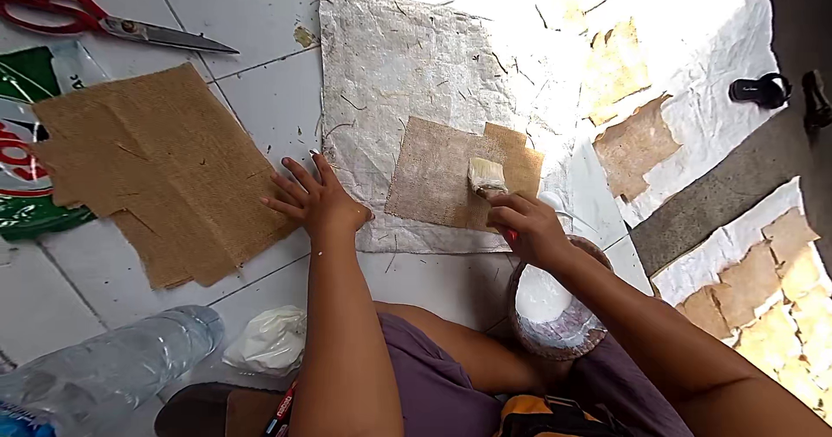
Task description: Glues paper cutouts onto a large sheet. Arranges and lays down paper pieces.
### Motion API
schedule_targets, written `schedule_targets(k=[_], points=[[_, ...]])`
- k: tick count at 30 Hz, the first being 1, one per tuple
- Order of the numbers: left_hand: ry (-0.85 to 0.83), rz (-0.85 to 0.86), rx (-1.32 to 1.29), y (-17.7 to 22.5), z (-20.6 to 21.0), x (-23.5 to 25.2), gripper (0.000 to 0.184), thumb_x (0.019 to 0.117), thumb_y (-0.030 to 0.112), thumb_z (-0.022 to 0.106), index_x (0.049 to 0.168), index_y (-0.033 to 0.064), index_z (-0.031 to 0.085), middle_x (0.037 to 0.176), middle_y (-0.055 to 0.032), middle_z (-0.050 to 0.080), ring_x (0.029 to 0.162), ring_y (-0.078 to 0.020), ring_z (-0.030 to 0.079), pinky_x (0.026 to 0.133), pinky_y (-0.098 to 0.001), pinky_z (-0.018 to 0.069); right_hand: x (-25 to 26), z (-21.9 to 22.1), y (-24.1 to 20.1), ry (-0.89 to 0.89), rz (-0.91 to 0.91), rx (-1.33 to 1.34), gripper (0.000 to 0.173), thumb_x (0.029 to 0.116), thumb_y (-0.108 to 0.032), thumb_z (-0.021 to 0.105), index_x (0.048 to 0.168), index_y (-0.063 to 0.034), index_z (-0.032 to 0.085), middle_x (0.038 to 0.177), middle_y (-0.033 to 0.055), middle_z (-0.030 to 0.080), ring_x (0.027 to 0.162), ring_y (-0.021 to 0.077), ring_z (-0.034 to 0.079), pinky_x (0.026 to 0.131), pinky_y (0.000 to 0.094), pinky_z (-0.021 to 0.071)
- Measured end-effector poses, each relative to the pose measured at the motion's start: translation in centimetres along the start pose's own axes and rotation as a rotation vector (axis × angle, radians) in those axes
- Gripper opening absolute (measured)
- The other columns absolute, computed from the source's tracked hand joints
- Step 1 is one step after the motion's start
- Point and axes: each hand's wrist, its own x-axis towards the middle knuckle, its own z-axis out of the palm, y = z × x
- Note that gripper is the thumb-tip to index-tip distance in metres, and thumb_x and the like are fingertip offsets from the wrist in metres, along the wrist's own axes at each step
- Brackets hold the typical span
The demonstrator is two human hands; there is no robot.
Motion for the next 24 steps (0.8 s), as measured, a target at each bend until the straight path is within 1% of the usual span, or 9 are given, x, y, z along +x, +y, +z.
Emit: schedule_targets(k=[3,5,9,11,13,15,17,19,24], points=[[-0.004,-0.001,0.001,-0.1,0.0,0.2,0.133,0.0714,0.03,0.093,0.166,0.0117,0.001,0.168,-0.0289,-0.016,0.152,-0.0551,-0.015,0.111,-0.0808,-0.0103,-2.0,-0.8,-2.9,-0.151,-0.057,0.101,0.013,0.0986,-0.012,0.061,0.095,-0.0093,0.073,0.103,0.0106,0.075,0.096,0.025,0.072,0.081,0.0374,0.0599],[-0.001,0.006,-0.004,0.0,0.0,0.3,0.133,0.0718,0.029,0.093,0.166,0.0121,0.001,0.167,-0.0287,-0.017,0.152,-0.0552,-0.016,0.111,-0.081,-0.0107,-1.4,-2.4,-3.4,-0.127,-0.018,0.165,0.016,0.1002,-0.017,0.061,0.096,-0.0081,0.074,0.1,0.0077,0.076,0.093,0.0193,0.072,0.08,0.0318,0.0591],[0.001,-0.003,-0.001,0.0,0.0,-0.1,0.132,0.0723,0.031,0.093,0.166,0.0123,0.002,0.168,-0.0279,-0.016,0.153,-0.0539,-0.016,0.111,-0.0802,-0.0113,0.3,-1.6,-1.5,0.031,0.005,0.062,0.01,0.0935,-0.009,0.065,0.093,-0.0055,0.074,0.104,0.0137,0.075,0.096,0.0265,0.072,0.082,0.0377,0.0592],[-0.002,-0.002,0.013,0.1,0.0,-0.1,0.132,0.0722,0.031,0.092,0.166,0.0129,0.001,0.168,-0.0281,-0.016,0.152,-0.0548,-0.015,0.112,-0.0806,-0.0105,-0.9,0.2,-1.8,-0.049,-0.046,0.043,0.01,0.0907,-0.006,0.064,0.092,-0.0083,0.074,0.107,0.0148,0.074,0.098,0.0306,0.071,0.081,0.0419,0.0599],[-0.002,-0.006,0.013,0.1,-0.1,-0.1,0.132,0.0721,0.03,0.092,0.166,0.0128,0.002,0.168,-0.0281,-0.016,0.152,-0.0551,-0.015,0.112,-0.0806,-0.0101,-1.9,0.1,-3.0,-0.139,-0.087,0.1,0.012,0.0949,-0.008,0.062,0.093,-0.0102,0.074,0.107,0.0127,0.075,0.099,0.0285,0.072,0.08,0.0401,0.0604],[0.0,-0.005,0.012,0.0,0.1,-0.1,0.132,0.0723,0.03,0.092,0.166,0.0127,0.002,0.168,-0.0283,-0.016,0.152,-0.0551,-0.015,0.111,-0.081,-0.0097,-1.5,-1.5,-3.4,-0.132,-0.017,0.223,0.013,0.0972,-0.012,0.062,0.096,-0.0068,0.074,0.101,0.0086,0.075,0.095,0.02,0.072,0.082,0.0334,0.0595],[0.0,-0.002,0.002,0.2,0.1,-0.1,0.132,0.0723,0.03,0.093,0.166,0.0128,0.002,0.168,-0.0282,-0.016,0.152,-0.0547,-0.016,0.111,-0.0806,-0.0103,0.1,-2.8,-2.3,-0.01,0.158,0.405,0.011,0.0954,-0.009,0.066,0.099,0.0005,0.069,0.097,0.0079,0.074,0.092,0.0119,0.072,0.083,0.0278,0.0601],[-0.008,-0.009,0.001,0.2,0.0,-0.3,0.131,0.0726,0.03,0.092,0.166,0.0119,0.002,0.168,-0.0283,-0.016,0.152,-0.0546,-0.016,0.112,-0.0805,-0.0099,1.9,-2.7,-0.1,0.083,0.331,0.564,0.012,0.0961,-0.006,0.067,0.105,0.0009,0.062,0.099,0.0056,0.072,0.089,0.0079,0.072,0.081,0.0272,0.0626],[-0.016,-0.012,0.001,0.1,-0.1,-0.1,0.131,0.0721,0.03,0.093,0.166,0.0118,0.003,0.168,-0.0282,-0.016,0.152,-0.0545,-0.016,0.112,-0.0808,-0.0099,4.1,-2.8,3.2,0.212,0.367,0.458,0.013,0.0965,-0.008,0.067,0.106,-0.0004,0.062,0.096,0.0042,0.069,0.084,0.0056,0.068,0.077,0.0267,0.0597]])
